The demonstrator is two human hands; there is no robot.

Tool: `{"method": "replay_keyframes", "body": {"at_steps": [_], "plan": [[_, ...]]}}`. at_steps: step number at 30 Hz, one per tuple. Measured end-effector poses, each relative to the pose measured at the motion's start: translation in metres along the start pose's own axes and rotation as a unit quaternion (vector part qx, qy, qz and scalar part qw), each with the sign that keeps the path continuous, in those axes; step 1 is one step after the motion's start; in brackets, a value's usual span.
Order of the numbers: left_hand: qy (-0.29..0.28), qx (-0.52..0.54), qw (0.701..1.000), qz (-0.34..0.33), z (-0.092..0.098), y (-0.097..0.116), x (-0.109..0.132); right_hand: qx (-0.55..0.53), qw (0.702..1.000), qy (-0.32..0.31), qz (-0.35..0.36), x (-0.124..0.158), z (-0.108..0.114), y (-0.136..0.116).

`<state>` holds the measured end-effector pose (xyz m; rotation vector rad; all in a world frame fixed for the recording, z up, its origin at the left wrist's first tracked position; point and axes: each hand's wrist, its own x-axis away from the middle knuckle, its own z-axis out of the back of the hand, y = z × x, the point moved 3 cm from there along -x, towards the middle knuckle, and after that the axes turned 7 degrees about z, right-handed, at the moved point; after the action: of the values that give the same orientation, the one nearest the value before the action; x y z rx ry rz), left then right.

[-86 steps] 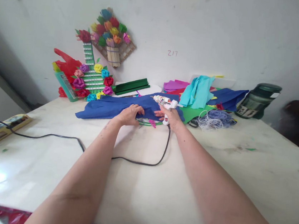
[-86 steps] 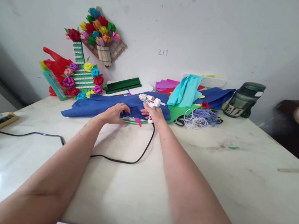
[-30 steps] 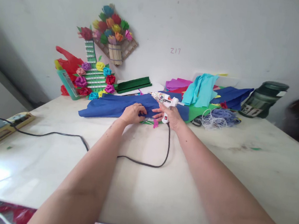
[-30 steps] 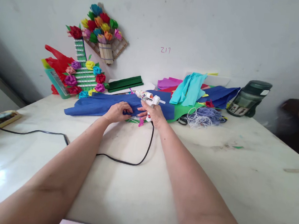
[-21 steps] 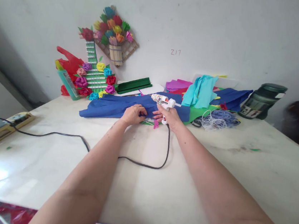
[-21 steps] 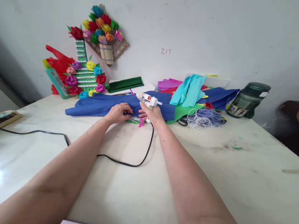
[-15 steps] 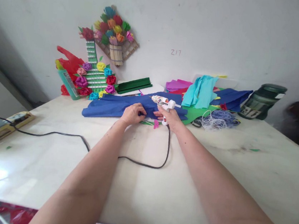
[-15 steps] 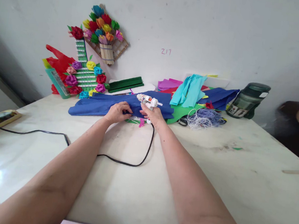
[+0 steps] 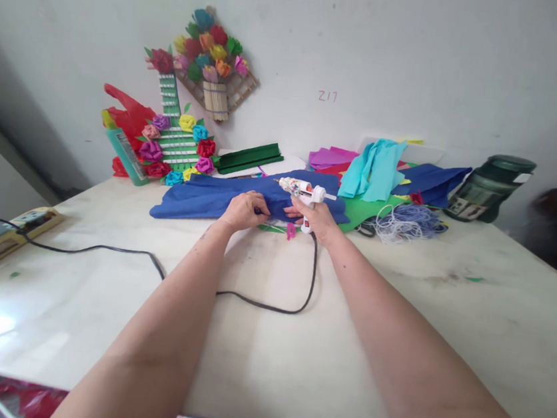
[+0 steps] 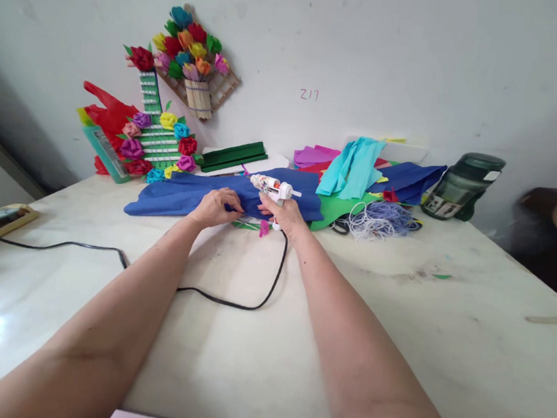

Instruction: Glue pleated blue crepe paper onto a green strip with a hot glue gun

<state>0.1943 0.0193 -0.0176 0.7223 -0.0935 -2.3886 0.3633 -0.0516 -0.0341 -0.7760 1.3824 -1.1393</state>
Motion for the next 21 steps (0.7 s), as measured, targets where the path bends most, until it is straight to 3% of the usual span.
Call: {"method": "replay_keyframes", "body": {"at_steps": [5, 13, 17, 21], "plan": [[-0.017, -0.007, 1.0, 0.001, 0.001, 0.0, -0.001, 0.007, 1.0, -0.017, 0.019, 0.002, -0.001, -0.002], [-0.046, -0.019, 0.999, 0.009, -0.001, -0.002, 0.0, 0.014, 1.0, -0.018, -0.012, 0.004, -0.004, -0.004], [-0.086, -0.053, 0.995, -0.007, -0.001, 0.003, 0.001, 0.01, 1.0, -0.02, -0.004, 0.003, -0.003, -0.001], [-0.087, -0.084, 0.993, -0.017, 0.001, 0.009, 0.0, 0.005, 1.0, -0.019, -0.001, 0.002, -0.002, 0.002]]}}
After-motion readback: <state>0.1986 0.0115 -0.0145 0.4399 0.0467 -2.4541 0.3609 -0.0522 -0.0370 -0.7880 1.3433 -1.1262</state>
